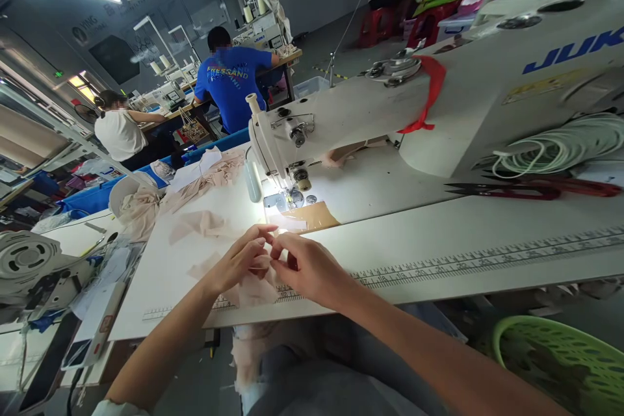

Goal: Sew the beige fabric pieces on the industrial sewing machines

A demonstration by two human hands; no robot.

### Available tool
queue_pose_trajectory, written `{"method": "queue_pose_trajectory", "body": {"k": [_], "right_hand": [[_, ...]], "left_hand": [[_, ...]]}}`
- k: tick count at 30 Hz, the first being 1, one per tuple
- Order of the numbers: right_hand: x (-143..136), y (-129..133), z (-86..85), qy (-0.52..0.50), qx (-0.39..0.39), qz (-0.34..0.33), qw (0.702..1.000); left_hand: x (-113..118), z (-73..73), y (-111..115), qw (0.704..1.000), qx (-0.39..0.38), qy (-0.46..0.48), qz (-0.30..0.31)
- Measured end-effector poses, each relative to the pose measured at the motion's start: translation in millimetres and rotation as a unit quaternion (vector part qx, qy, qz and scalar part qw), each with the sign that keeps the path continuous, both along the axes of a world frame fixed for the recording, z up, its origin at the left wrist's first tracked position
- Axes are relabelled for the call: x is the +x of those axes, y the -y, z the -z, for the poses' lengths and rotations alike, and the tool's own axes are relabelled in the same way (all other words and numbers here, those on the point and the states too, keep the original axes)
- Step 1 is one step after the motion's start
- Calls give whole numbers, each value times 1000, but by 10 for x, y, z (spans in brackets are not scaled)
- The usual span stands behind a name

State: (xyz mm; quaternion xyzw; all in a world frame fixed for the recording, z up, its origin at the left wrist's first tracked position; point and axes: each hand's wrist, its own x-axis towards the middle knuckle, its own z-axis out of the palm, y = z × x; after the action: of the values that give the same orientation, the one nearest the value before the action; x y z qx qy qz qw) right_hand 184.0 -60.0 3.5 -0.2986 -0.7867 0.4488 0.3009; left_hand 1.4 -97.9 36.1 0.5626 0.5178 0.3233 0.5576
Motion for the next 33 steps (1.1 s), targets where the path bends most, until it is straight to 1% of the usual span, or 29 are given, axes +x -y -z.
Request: {"method": "queue_pose_trajectory", "body": {"k": [2, 4, 5, 7, 8, 9, 10, 12, 13, 14, 15, 16, 17, 18, 20, 22, 23, 25, 26, 27, 29, 31, 33], "right_hand": [[73, -36, -10, -1, 19, 24, 1000], [148, -80, -6, 4, 65, 53, 997], [178, -100, 2, 5, 92, 64, 994], [212, -125, 30, 3, 139, 74, 988], [214, -130, 47, 2, 156, 74, 985], [209, -130, 66, 1, 172, 74, 982], [198, -127, 86, 3, 189, 74, 979], [174, -116, 126, 13, 239, 78, 968], [167, -111, 145, 24, 275, 82, 957], [166, -106, 161, 39, 315, 89, 944], [172, -101, 173, 56, 353, 93, 929], [183, -97, 181, 74, 384, 96, 915], [198, -92, 184, 89, 406, 95, 905], [214, -86, 184, 99, 420, 93, 897], [243, -73, 176, 108, 434, 91, 890], [258, -64, 168, 112, 444, 96, 884], [260, -62, 166, 113, 451, 100, 880], [258, -62, 167, 115, 466, 105, 871], [256, -62, 168, 115, 473, 108, 867], [254, -61, 168, 117, 477, 111, 864], [252, -56, 165, 127, 474, 116, 863], [256, -53, 162, 139, 457, 116, 871], [274, -62, 164, 138, 434, 113, 883]], "left_hand": [[-109, -53, 2, 998, -19, -30, 43], [-254, -107, 23, 992, -41, -76, 88], [-326, -131, 42, 989, -43, -104, 93], [-443, -171, 95, 980, -10, -187, 67], [-481, -186, 127, 968, 31, -246, 44], [-502, -196, 162, 945, 86, -314, 20], [-507, -201, 200, 911, 149, -384, -1], [-485, -191, 282, 819, 271, -506, -18], [-463, -178, 326, 774, 320, -547, -10], [-439, -161, 369, 740, 356, -570, 9], [-414, -141, 409, 724, 376, -577, 39], [-390, -119, 442, 725, 384, -568, 70], [-364, -96, 462, 737, 383, -549, 94], [-336, -71, 466, 753, 379, -527, 105], [-265, -14, 411, 785, 380, -481, 86], [-170, 48, 276, 809, 403, -424, 53], [-117, 76, 189, 822, 415, -387, 50], [-14, 111, 4, 852, 408, -318, 78], [31, 117, -79, 870, 382, -296, 99], [70, 115, -150, 889, 339, -283, 118], [128, 100, -242, 924, 232, -275, 132], [159, 85, -269, 942, 153, -277, 116], [161, 76, -251, 945, 127, -285, 100]]}}
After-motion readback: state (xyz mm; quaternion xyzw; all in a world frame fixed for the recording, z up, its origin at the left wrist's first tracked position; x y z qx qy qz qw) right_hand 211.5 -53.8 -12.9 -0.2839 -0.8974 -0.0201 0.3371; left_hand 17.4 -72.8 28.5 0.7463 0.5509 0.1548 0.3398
